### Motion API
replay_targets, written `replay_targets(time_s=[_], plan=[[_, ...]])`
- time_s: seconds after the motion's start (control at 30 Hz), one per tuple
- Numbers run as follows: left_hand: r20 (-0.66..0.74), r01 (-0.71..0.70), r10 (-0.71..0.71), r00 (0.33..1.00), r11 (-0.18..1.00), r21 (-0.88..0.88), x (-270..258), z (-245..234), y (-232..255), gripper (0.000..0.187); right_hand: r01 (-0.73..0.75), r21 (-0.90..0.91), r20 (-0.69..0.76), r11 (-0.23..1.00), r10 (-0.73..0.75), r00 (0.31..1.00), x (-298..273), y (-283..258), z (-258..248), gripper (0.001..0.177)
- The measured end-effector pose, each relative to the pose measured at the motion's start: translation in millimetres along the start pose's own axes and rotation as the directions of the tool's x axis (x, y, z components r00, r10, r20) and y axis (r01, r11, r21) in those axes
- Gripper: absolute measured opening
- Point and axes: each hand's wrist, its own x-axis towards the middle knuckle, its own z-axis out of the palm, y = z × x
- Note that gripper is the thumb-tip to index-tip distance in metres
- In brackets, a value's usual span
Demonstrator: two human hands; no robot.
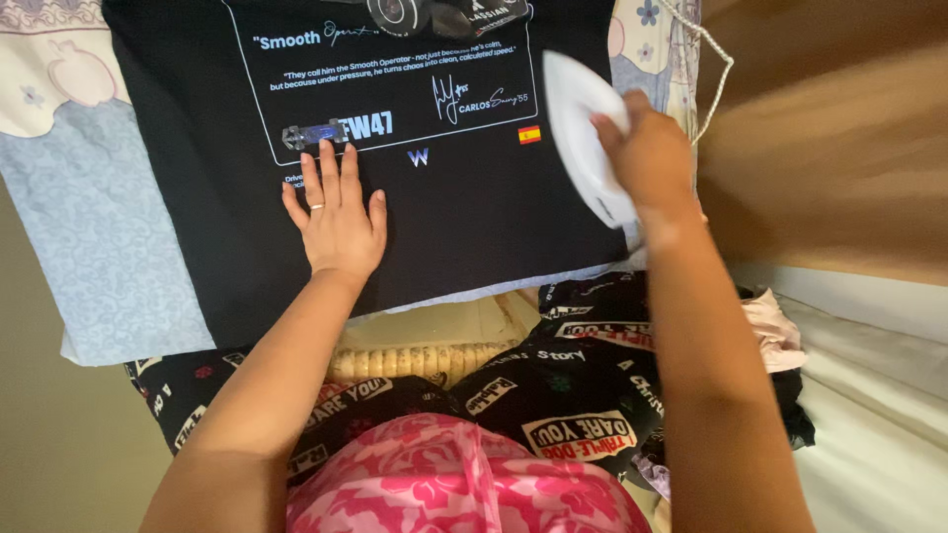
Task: The person irons two black t-shirts on a small ironing board placed on the floor. They smooth and press each shirt, flip them over, and iron both sides. After finishing, they hang one shirt on a hanger and place it in a closet.
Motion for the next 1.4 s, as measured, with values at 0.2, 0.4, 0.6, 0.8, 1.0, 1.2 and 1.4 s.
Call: replay_targets(time_s=[0.2,0.4,0.6,0.8,1.0,1.2,1.4], plan=[[0.005,-0.001,0.001,1.0,1.0,-0.015,0.3,0.1,-0.9,0.067,0.315,-0.03,0.328,0.949,-0.288,0.9,-51.5,-20.2,3.0,0.047],[-0.01,-0.008,0.008,1.0,1.0,-0.005,-0.3,0.2,-1.0,0.07,0.22,-0.129,0.126,0.967,-0.204,0.971,-53.8,-30.1,26.7,0.052],[0.005,0.008,-0.008,1.0,1.0,0.015,1.3,2.8,-1.2,0.072,-0.058,-0.045,-0.097,0.997,0.053,0.994,54.2,21.5,30.7,0.051],[-0.009,-0.001,0.001,1.0,1.0,0.026,1.9,-1.7,1.7,0.073,-0.043,0.101,-0.114,0.994,0.054,0.992,95.1,32.8,29.5,0.052],[0.001,-0.002,0.002,1.0,1.0,0.013,1.2,-1.6,-0.6,0.072,0.145,-0.076,-0.141,0.986,-0.155,0.978,13.6,35.9,20.1,0.056],[0.007,0.01,-0.01,1.0,1.0,-0.002,1.6,0.4,0.0,0.072,0.209,0.024,0.203,0.978,-0.209,0.956,-50.7,3.5,-4.8,0.05],[-0.021,0.004,-0.004,1.0,1.0,-0.007,1.0,3.6,-2.2,0.076,0.429,0.071,0.086,0.9,-0.434,0.897,-18.7,-84.9,26.9,0.042]])
